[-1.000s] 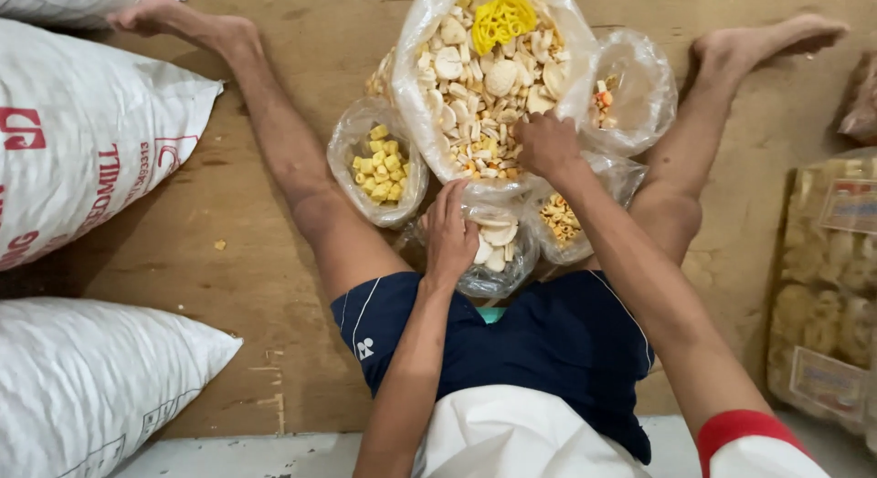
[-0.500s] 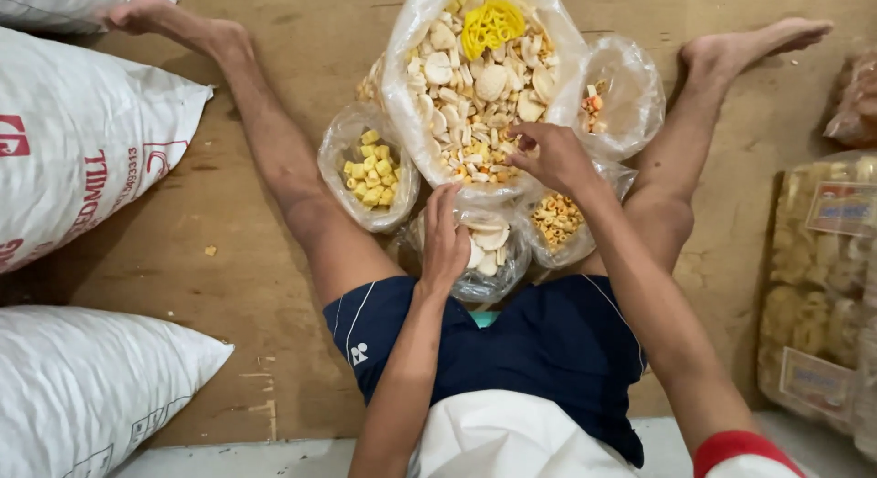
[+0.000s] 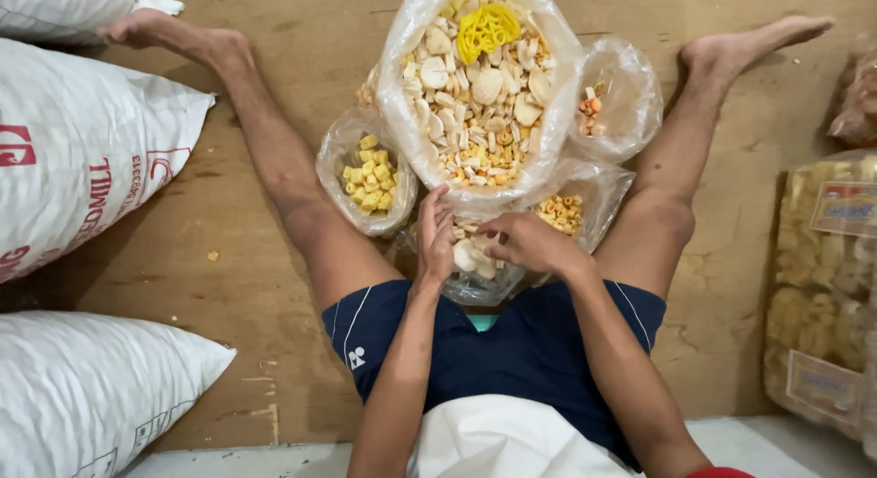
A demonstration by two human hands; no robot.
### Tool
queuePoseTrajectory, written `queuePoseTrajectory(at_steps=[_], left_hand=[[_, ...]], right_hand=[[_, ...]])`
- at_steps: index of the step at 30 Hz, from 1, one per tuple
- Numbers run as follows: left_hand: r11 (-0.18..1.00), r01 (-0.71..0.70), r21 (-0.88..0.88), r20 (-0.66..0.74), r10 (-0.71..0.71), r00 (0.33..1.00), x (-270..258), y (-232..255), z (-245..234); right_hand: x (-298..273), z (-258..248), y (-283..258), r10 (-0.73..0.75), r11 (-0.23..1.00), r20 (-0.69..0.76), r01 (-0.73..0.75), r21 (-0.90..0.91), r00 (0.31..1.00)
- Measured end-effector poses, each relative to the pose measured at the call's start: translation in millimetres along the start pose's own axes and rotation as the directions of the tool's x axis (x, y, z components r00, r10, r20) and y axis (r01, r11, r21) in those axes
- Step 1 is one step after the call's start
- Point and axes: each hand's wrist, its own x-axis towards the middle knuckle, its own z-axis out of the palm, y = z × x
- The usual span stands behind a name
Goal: Sorting various types of snacks from a large central bag into smaller categorized plastic bags.
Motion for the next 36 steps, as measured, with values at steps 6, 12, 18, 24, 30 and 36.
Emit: queuePoseTrajectory(at_steps=[6,12,18,24,30,36], left_hand=[[0.997,-0.02,0.073,-0.004,0.02,1.0,-1,-15,0],[0.996,-0.023,0.09,-0.014,0.025,1.0,-2,-6,2],[0.995,-0.021,0.102,-0.017,0.023,1.0,-2,-7,0],[0.986,0.015,0.165,-0.027,-0.011,1.0,3,-7,3],[0.981,0.038,0.188,-0.042,-0.031,0.999,4,7,3],[0.975,0.029,0.218,-0.043,-0.021,0.999,5,5,3]], right_hand=[[9,-30,25,-0.017,0.998,-0.169,0.006,-0.065,0.985],[45,-28,99,-0.137,0.932,-0.411,-0.023,-0.361,0.901],[58,-21,94,-0.34,0.552,-0.4,-0.163,-0.818,0.851],[84,-29,127,0.127,0.593,-0.311,-0.323,-0.738,0.942],[118,-70,49,0.018,0.926,-0.369,-0.155,-0.345,0.929],[147,-96,36,0.374,0.874,-0.303,-0.442,-0.2,0.876]])
